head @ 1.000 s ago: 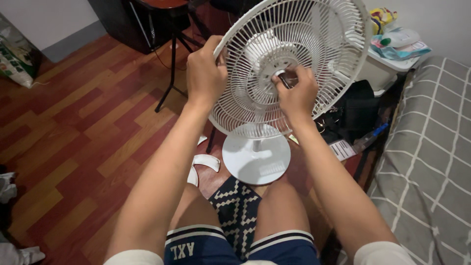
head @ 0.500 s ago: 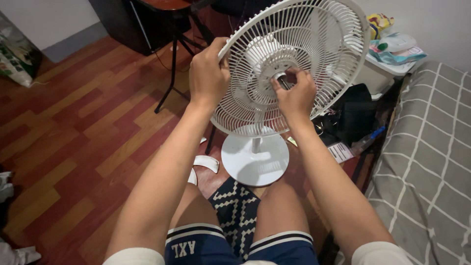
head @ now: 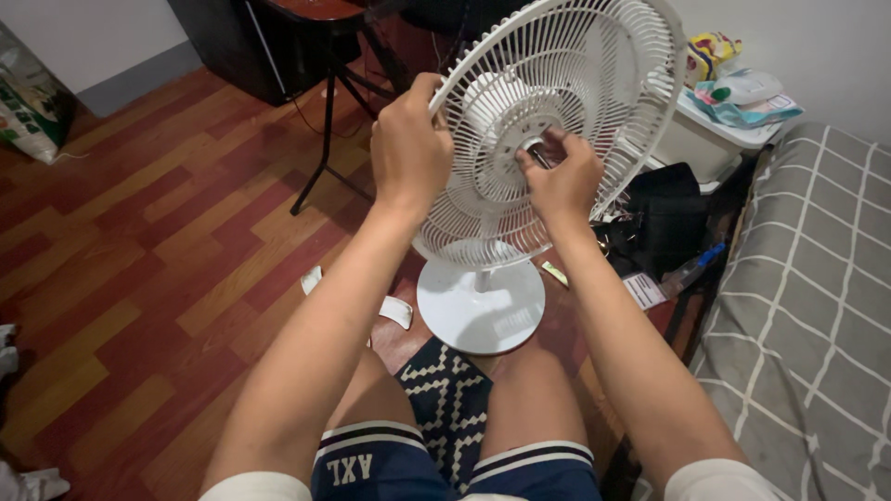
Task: The person assembles a white electric fan by hand, attaching the fan blades to the motor hub, securing them with a plastic nut, and then fitting and locking the front grille onto the fan head.
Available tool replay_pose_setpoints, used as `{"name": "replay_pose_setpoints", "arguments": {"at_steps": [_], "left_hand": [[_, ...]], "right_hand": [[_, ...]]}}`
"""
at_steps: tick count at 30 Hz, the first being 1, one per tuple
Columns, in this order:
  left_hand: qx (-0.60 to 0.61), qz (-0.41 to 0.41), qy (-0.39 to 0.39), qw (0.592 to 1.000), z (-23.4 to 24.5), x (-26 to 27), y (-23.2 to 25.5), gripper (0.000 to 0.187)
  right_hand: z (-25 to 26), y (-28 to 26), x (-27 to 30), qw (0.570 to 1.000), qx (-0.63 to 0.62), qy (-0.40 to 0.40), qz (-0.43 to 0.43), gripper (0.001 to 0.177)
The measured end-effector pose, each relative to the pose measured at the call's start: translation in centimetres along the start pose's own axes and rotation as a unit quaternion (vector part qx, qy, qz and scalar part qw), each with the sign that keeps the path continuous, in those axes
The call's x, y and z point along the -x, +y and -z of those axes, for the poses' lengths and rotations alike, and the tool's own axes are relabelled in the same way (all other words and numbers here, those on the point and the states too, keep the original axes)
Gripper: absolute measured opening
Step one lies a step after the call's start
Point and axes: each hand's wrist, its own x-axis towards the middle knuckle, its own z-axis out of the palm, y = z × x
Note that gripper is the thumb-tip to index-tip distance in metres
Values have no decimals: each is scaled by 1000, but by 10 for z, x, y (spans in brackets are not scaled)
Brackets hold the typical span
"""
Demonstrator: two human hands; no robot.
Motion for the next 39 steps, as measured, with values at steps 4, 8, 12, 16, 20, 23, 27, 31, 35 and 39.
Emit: {"name": "replay_pose_setpoints", "arguments": {"at_steps": [4,8,12,16,20,23,27,31,35,39], "left_hand": [[-19,26,-9,999,-2,4,5,24],[-18,-8,26,999,-2,4,0,22],[14,19,33,999,-4,6,-6,25],[31,-16,54,998,-3,6,-15,21],[40,-16,46,998,-5,8,-22,17],[51,-31,36,998,-3,10,-25,16],[91,-34,35,995,4,24,-28,15],[101,-21,57,993,5,38,-31,14],[115,41,58,991,2,49,-42,16],[122,62,79,987,-6,61,-55,16]], "right_hand": [[3,2,0,996,-76,-21,-46,43],[8,6,-2,985,-139,-75,-65,34],[12,7,-3,985,-141,-75,-62,34],[10,2,-6,997,-51,-60,-22,39],[12,4,-4,999,-14,-47,11,42],[12,7,0,994,-83,-47,-47,48],[16,13,13,989,-122,-42,-73,59],[21,13,19,990,-129,-39,-34,72],[28,9,20,997,-33,-24,70,70],[30,2,18,994,-74,-61,61,70]]}}
